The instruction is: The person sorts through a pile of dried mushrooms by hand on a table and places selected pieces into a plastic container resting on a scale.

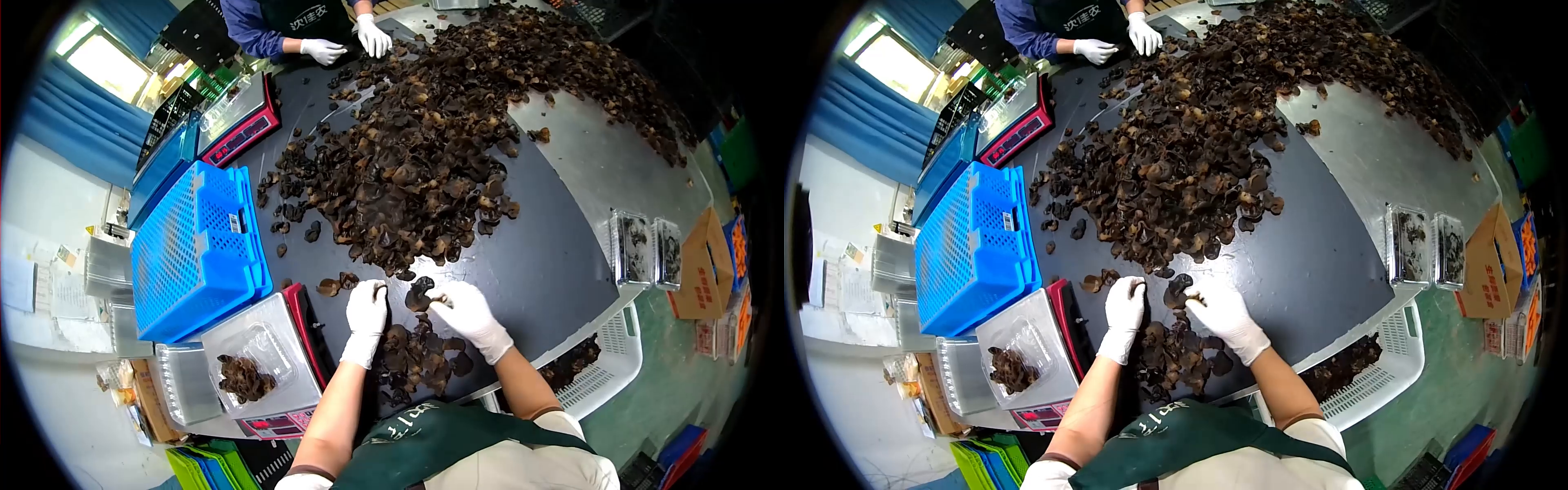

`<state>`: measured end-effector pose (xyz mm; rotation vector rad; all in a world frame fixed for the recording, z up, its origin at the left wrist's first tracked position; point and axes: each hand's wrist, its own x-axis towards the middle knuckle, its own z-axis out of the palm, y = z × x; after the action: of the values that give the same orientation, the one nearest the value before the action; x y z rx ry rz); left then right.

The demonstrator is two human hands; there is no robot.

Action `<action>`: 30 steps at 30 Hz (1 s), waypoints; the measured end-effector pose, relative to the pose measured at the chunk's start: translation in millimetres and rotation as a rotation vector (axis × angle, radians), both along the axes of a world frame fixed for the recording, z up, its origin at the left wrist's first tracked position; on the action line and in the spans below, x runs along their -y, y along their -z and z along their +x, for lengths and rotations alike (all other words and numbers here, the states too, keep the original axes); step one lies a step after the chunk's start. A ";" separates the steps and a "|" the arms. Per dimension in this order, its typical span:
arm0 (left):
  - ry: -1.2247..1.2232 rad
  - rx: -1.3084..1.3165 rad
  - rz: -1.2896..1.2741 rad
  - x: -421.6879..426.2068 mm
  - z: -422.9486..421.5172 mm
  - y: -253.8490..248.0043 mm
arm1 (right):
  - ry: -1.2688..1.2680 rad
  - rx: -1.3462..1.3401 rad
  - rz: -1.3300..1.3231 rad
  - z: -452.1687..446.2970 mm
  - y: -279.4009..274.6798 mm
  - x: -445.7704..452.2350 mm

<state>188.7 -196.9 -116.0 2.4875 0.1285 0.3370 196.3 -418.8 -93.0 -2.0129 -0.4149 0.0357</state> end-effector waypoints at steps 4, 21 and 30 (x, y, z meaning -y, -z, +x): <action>-0.052 -0.113 -0.357 22.6 -10.9 -28.4 | 0.106 -0.370 0.286 1.4 -42.0 34.2; -0.269 -0.273 0.337 -38.4 18.6 -22.4 | -0.139 0.021 -0.122 -20.7 -60.6 50.8; -0.076 0.044 -0.071 -23.3 -15.7 -13.7 | 0.001 0.342 -0.353 0.7 -0.7 -46.9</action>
<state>173.0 -173.6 -102.3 2.4075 0.2136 0.4113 197.1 -372.0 -92.3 -2.3750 -0.6612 -0.2559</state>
